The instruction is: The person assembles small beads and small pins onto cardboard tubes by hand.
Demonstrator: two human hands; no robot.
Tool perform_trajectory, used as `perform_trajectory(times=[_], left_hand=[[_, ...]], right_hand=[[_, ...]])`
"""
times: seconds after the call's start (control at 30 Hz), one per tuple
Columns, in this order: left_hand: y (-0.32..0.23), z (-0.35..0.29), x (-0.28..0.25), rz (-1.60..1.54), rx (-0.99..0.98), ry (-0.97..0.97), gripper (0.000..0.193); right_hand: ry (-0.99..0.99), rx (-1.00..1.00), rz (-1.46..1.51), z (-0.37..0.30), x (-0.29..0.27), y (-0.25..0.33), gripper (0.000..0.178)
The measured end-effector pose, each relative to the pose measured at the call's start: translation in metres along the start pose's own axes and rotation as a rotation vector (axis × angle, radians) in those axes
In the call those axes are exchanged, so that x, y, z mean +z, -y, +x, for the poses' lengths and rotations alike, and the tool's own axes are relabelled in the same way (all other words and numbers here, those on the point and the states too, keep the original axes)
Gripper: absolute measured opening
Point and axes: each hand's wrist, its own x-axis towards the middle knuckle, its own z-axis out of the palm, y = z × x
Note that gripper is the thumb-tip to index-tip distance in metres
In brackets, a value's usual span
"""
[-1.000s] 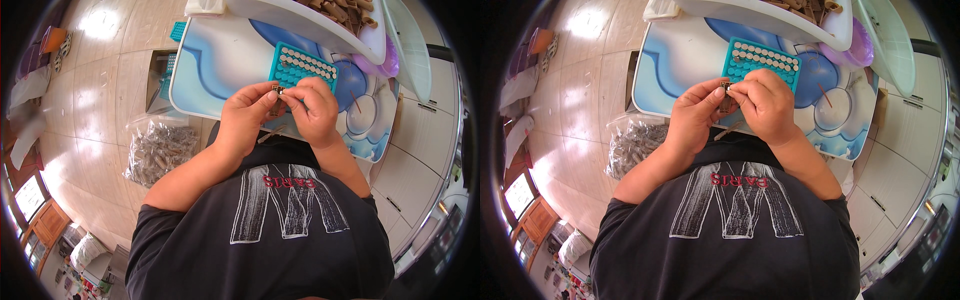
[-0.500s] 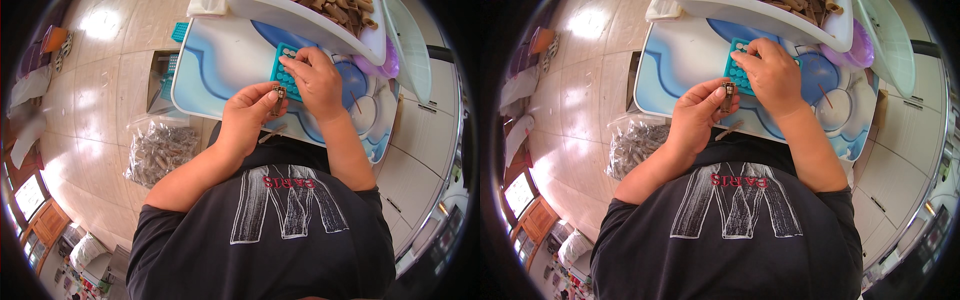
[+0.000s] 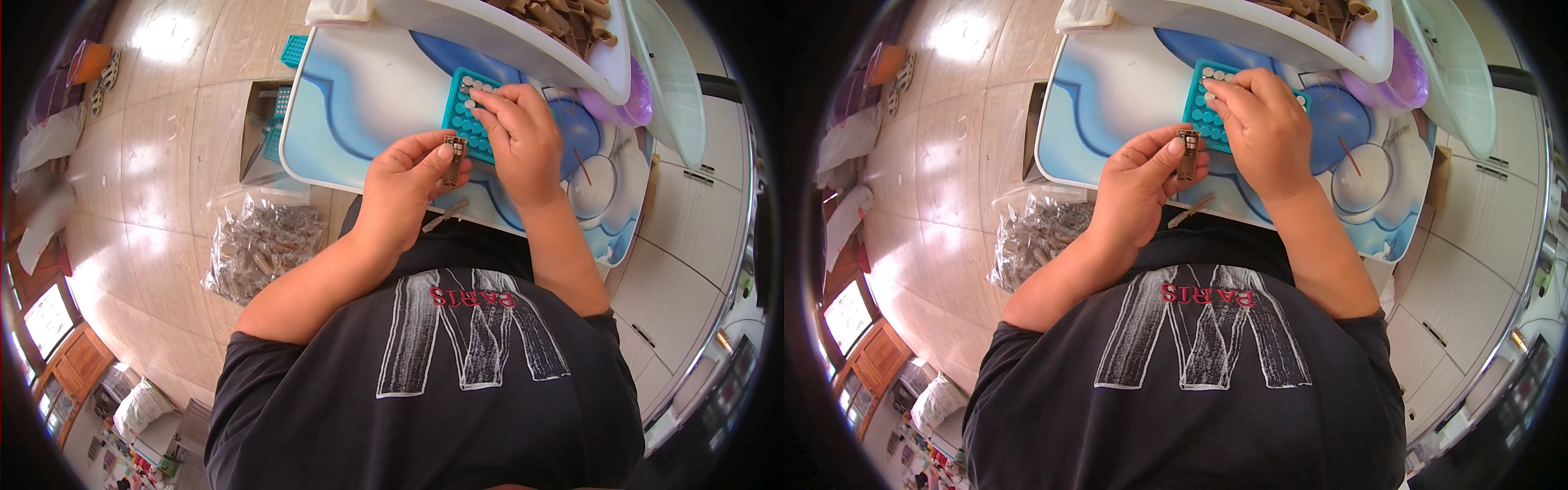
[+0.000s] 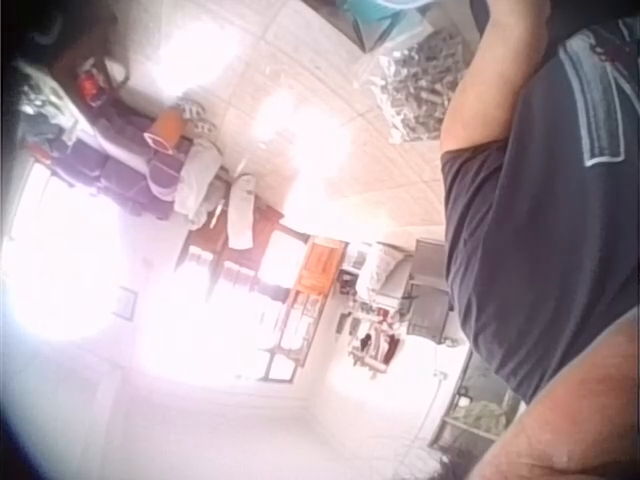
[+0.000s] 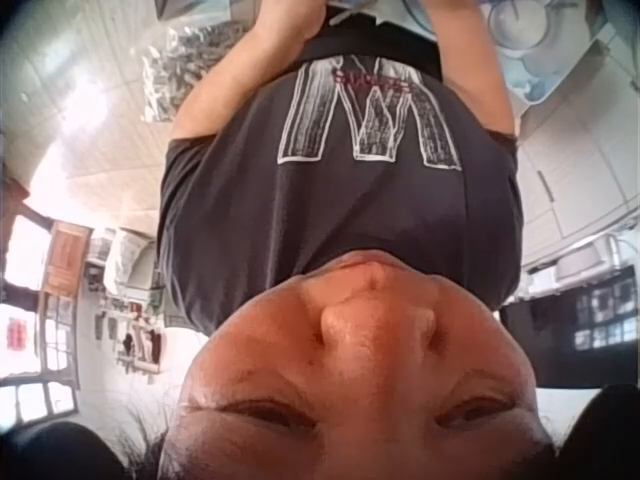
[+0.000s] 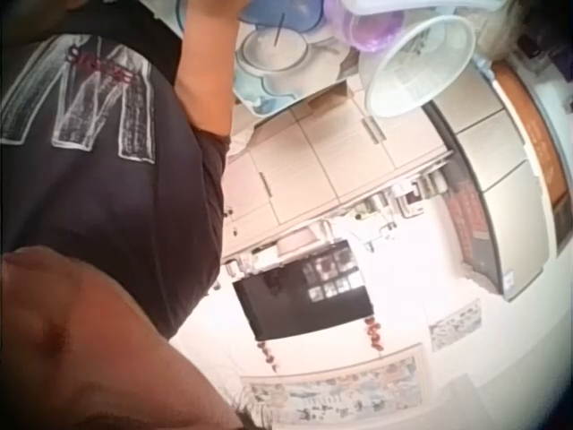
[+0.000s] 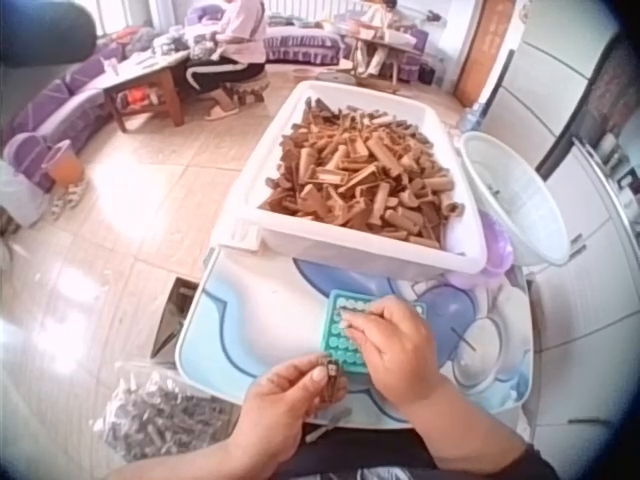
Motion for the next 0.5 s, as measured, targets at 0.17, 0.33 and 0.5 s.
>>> perform_trajectory(times=[0.17, 0.33, 0.5], left_hand=[[0.0001, -0.0004, 0.0001, 0.006, 0.008, -0.004, 0.026], [0.0004, -0.0005, 0.0003, 0.015, 0.009, -0.005, 0.026], [0.0008, 0.0002, -0.0001, 0.01, 0.01, 0.004, 0.026]], right_hand=[[0.039, -0.039, -0.043, 0.0027, 0.0018, -0.007, 0.018], [0.099, -0.036, -0.069, 0.0004, -0.0018, -0.0059, 0.015], [0.154, -0.016, 0.011, -0.0017, -0.0044, -0.0032, 0.013]])
